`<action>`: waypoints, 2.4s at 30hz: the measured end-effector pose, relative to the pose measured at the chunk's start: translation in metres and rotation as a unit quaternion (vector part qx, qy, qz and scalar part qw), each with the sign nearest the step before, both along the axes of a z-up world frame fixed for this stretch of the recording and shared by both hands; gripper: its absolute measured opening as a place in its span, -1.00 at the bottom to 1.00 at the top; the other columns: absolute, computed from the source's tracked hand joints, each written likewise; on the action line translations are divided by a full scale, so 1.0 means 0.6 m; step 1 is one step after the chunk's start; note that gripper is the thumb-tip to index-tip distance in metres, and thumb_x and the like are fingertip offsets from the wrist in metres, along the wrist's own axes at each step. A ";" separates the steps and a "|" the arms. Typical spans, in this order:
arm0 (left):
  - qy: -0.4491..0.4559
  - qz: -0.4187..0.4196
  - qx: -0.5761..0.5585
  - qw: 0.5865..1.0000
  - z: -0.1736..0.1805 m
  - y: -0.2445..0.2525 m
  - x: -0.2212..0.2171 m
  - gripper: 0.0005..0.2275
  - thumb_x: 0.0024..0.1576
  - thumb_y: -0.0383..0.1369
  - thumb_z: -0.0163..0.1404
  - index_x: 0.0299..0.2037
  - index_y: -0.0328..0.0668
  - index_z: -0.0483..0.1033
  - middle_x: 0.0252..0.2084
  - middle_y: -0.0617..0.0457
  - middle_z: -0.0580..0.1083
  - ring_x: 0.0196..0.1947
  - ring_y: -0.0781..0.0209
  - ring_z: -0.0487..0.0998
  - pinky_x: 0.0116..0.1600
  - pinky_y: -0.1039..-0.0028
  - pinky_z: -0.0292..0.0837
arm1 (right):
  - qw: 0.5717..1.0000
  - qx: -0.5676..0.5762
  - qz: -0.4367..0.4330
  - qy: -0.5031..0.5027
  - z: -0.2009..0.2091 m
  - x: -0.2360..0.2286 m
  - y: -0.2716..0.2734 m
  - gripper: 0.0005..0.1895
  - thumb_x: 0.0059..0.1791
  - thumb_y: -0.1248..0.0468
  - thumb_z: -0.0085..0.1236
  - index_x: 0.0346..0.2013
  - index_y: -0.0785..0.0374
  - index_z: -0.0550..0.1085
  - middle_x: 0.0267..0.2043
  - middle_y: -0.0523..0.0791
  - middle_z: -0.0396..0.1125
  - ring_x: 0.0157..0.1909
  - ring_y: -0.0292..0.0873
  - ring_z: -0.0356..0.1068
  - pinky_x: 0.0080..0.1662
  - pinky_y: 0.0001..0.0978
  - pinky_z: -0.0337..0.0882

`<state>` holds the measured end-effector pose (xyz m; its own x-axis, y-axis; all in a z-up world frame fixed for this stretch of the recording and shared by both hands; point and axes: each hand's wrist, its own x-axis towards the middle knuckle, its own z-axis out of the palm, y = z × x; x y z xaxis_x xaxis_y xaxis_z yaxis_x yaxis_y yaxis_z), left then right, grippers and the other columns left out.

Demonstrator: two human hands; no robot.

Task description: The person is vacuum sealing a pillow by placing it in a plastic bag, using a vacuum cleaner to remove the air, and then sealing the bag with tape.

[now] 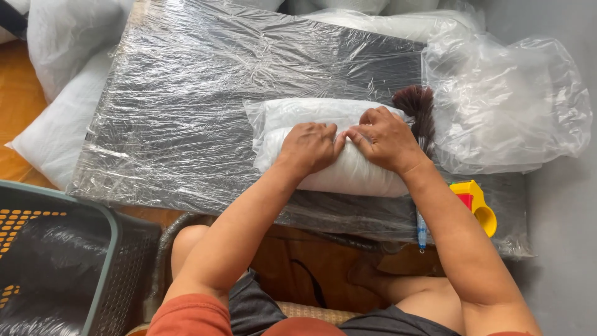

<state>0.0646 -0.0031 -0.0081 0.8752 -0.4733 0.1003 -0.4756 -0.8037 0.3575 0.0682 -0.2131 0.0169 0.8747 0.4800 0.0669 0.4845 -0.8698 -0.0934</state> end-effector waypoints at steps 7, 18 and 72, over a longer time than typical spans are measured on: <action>0.008 0.000 -0.012 1.000 0.001 -0.001 0.039 -0.49 0.29 -0.15 -0.45 -0.33 -0.23 0.62 -0.47 -0.18 0.58 -0.33 -0.06 0.67 -0.11 0.25 0.50 | 0.992 0.004 -0.126 -0.001 -0.052 0.038 0.009 -0.48 0.20 -0.09 -0.23 -0.42 0.14 0.49 -0.44 -0.03 0.44 -0.28 0.14 0.51 -0.19 -0.02 0.49; -0.004 0.022 -0.028 0.999 -0.032 -0.020 0.097 -0.51 0.22 -0.13 -0.35 -0.40 -0.23 0.66 -0.49 -0.18 0.58 -0.35 -0.07 0.66 -0.13 0.18 0.54 | 0.973 0.102 -0.175 0.110 -0.057 0.104 -0.005 -0.26 0.16 -0.38 -0.33 -0.08 0.24 0.45 0.19 0.10 0.31 0.30 0.21 0.25 0.25 0.15 0.25; 0.020 0.044 -0.014 0.999 -0.030 -0.012 0.126 -0.53 0.13 -0.07 -0.35 -0.13 -0.15 0.61 -0.11 -0.08 0.51 0.00 -0.04 0.51 0.04 0.16 0.43 | 0.952 -0.052 -0.177 0.244 -0.029 0.147 0.015 -0.14 0.06 -0.40 -0.52 0.06 0.22 0.47 0.10 0.18 0.44 0.25 0.25 0.35 0.30 0.16 0.20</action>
<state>0.1400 -0.0102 -0.0262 0.9170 -0.3917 0.0758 -0.3880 -0.8316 0.3973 0.1565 -0.2042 -0.0007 0.8972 0.1315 -0.4215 0.0802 -0.9873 -0.1373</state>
